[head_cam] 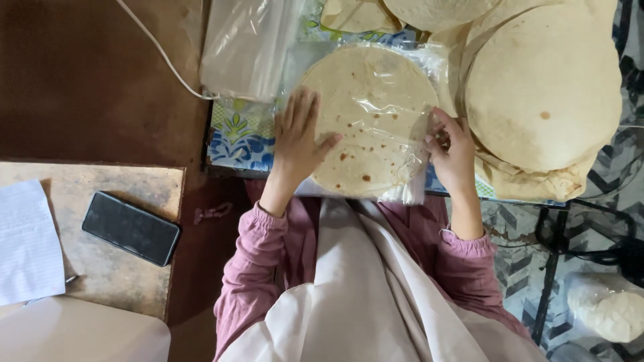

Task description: The person places flatbreads into individual plastic bags and stacks them by hand.

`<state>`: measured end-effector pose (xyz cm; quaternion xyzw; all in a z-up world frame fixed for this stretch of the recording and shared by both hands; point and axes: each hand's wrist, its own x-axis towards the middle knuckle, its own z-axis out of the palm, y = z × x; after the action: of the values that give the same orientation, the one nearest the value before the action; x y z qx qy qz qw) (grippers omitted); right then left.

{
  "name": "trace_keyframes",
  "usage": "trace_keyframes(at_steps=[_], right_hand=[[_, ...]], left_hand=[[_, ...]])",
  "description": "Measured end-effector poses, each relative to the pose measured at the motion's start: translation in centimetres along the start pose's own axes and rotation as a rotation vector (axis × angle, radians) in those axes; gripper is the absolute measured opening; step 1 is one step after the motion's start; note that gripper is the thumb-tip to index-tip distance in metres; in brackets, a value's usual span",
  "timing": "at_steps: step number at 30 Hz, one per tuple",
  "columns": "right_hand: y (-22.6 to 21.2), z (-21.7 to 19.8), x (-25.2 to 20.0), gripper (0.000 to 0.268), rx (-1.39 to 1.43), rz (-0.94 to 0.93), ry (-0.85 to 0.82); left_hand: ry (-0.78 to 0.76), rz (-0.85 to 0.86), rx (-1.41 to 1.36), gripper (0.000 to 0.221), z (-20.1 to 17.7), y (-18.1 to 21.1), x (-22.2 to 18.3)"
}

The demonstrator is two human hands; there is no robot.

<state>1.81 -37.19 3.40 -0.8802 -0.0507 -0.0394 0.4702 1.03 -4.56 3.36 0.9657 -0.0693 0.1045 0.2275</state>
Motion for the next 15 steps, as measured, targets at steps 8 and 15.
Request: trace_keyframes(at_steps=[8, 15], right_hand=[[0.0, -1.2, -0.2, 0.068, -0.057, -0.013, -0.119], [-3.2, -3.5, -1.4, 0.071, 0.259, 0.227, -0.250]], left_hand=[[-0.115, 0.017, -0.026, 0.107, -0.6, -2.5, -0.6], [0.098, -0.091, -0.143, 0.087, -3.7, 0.8, -4.6]])
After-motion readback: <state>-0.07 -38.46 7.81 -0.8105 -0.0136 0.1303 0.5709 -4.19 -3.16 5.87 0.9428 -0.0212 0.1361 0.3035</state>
